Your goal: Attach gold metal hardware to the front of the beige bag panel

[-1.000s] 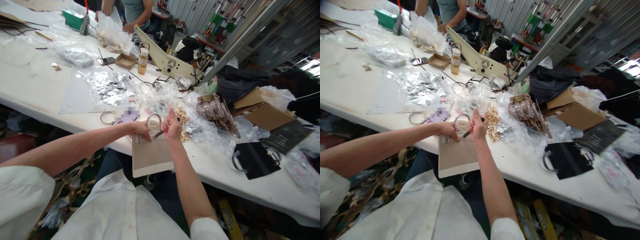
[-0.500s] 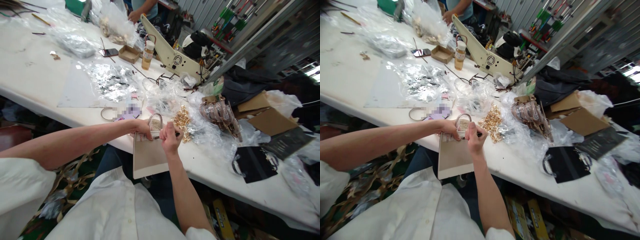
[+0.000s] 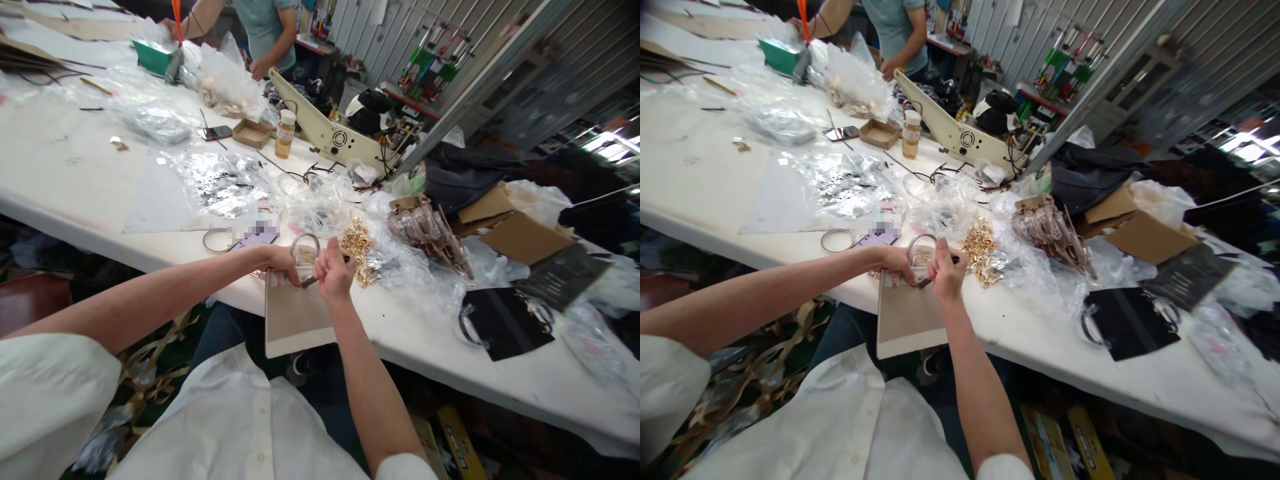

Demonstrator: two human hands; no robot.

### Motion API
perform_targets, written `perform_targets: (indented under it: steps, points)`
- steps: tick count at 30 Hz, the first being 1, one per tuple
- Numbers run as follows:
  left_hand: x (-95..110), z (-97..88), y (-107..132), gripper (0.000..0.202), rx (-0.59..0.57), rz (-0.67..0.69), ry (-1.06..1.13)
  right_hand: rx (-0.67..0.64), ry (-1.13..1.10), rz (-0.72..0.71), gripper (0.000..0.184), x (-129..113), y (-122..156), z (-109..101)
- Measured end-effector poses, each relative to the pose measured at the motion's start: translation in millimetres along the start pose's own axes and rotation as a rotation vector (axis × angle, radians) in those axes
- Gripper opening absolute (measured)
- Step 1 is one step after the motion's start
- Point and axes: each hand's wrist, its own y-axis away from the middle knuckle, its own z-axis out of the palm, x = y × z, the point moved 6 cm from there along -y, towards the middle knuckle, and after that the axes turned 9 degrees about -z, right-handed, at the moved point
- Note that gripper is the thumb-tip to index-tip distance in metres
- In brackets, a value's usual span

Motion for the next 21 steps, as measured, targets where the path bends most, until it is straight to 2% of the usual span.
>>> perform_targets:
  steps: [3,7,9,11,14,17,21]
  points:
    - [-3,0.8,-2,0.039,-0.038,-0.005,0.021,0.021,0.042,0.092,0.080,21,-23,9]
    - [-3,3.1,5,0.042,-0.072,0.007,0.049,0.058,0.170,0.387,0.077,56,-55,18]
    - [-2,2.6,8,0.040,-0.063,0.005,0.059,0.051,0.180,0.456,0.077,60,-59,18]
    - [-2,1.4,9,0.038,-0.056,-0.018,0.051,0.017,0.126,0.391,0.079,50,-54,17]
    - [-3,-1.9,5,0.036,-0.057,-0.041,0.022,-0.014,0.035,0.149,0.081,19,-33,9]
    - [-3,-5.2,-1,0.038,-0.064,-0.043,-0.003,-0.011,0.053,-0.056,0.081,-5,-10,3]
    - [-7,-5.8,-5,0.037,-0.059,-0.034,0.029,-0.003,0.070,-0.150,0.079,-8,5,7]
